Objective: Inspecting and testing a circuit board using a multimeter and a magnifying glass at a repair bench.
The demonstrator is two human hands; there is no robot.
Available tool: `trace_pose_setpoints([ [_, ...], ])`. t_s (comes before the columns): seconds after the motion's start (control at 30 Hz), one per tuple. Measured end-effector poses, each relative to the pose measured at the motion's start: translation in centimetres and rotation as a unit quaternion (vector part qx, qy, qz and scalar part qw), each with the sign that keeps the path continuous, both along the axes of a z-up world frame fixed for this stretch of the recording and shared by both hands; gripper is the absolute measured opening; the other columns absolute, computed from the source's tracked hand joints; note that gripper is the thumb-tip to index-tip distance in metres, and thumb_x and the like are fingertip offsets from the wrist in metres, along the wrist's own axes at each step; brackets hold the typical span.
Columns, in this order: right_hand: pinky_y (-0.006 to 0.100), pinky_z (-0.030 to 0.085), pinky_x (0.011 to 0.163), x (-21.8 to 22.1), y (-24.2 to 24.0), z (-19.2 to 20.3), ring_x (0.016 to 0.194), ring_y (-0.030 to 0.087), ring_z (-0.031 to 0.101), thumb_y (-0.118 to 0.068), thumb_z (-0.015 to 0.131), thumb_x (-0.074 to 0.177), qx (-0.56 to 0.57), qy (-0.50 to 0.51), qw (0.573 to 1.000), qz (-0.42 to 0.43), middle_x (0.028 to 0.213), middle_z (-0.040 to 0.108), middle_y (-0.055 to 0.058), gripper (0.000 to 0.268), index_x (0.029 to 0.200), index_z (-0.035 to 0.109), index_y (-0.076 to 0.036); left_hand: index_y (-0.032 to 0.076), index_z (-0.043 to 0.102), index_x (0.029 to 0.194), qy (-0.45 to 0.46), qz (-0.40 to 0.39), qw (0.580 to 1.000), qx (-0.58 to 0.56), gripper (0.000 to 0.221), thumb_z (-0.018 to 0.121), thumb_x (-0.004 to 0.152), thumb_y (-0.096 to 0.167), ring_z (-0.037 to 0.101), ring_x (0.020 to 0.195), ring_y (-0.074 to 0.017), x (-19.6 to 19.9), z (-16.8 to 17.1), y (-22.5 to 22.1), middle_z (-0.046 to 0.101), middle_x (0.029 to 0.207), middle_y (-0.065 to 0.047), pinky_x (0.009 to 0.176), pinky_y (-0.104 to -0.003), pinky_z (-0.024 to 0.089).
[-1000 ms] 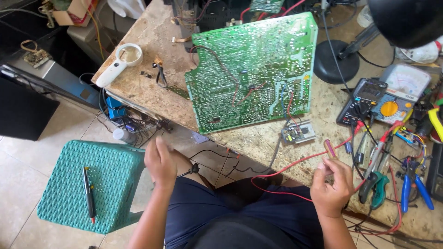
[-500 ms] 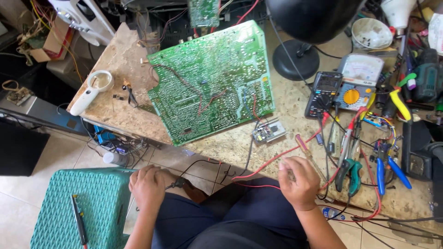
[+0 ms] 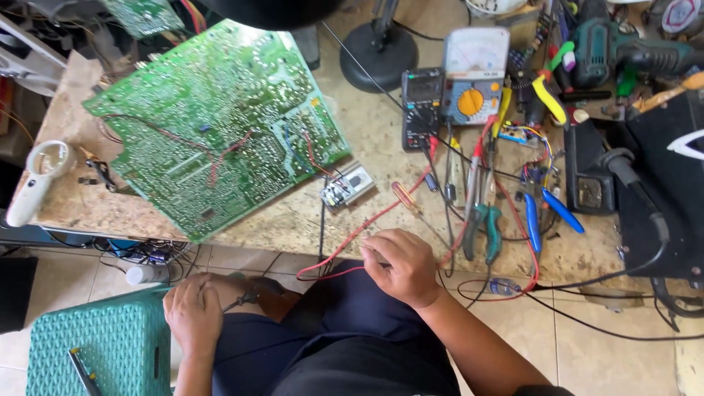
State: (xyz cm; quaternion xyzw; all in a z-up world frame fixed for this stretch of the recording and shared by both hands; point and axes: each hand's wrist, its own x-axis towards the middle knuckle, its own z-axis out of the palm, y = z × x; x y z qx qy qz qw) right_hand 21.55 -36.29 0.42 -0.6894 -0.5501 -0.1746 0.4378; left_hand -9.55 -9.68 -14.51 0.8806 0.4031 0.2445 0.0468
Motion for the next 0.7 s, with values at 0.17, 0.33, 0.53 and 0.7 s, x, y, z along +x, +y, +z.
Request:
trace_pose_setpoints([
  [0.17,0.031,0.059,0.068,2.7,-1.7,-0.1,0.083,0.023,0.07,-0.014,0.064,0.099,-0.075,0.016,0.994,-0.083,0.091,0.073,0.01,0.011,0.104,0.07,-0.007,0.003,0.077,0.104,-0.025,-0.028,0.999,-0.008,0.02,0.059,0.098,0.01,0.067,0.112,-0.0309,1.7,0.0,-1.4,0.076,0.11,-0.013,0.11,-0.045,0.045],
  [0.33,0.042,0.056,0.086,7.1,-3.6,0.8,0.103,0.029,0.067,-0.028,0.062,0.1,-0.225,0.037,0.962,-0.148,0.113,0.073,0.011,0.034,0.126,0.07,-0.007,0.003,0.079,0.104,0.019,-0.019,1.0,-0.003,0.023,0.062,0.097,0.016,0.064,0.12,-0.0323,2.4,-1.1,-0.9,0.076,0.109,-0.013,0.113,-0.044,0.044],
  [0.53,0.032,0.05,0.042,7.3,-3.8,-0.1,0.059,0.018,0.059,-0.026,0.062,0.1,-0.3,0.035,0.943,-0.141,0.08,0.063,0.003,0.034,0.132,0.068,-0.014,0.02,0.082,0.104,0.134,0.064,0.989,-0.02,0.03,0.061,0.094,0.04,0.056,0.128,-0.0392,0.5,-5.2,0.8,0.073,0.117,-0.006,0.108,-0.047,0.045],
  [0.7,0.02,0.041,0.044,7.8,-6.1,3.0,0.051,0.006,0.049,-0.009,0.074,0.096,-0.085,0.06,0.963,-0.249,0.079,0.073,-0.002,0.013,0.109,0.077,-0.008,0.016,0.077,0.124,0.216,0.096,0.96,-0.147,0.054,0.045,0.099,0.051,0.046,0.141,-0.0351,-0.5,-5.3,3.1,0.066,0.141,-0.013,0.118,-0.045,0.031],
])
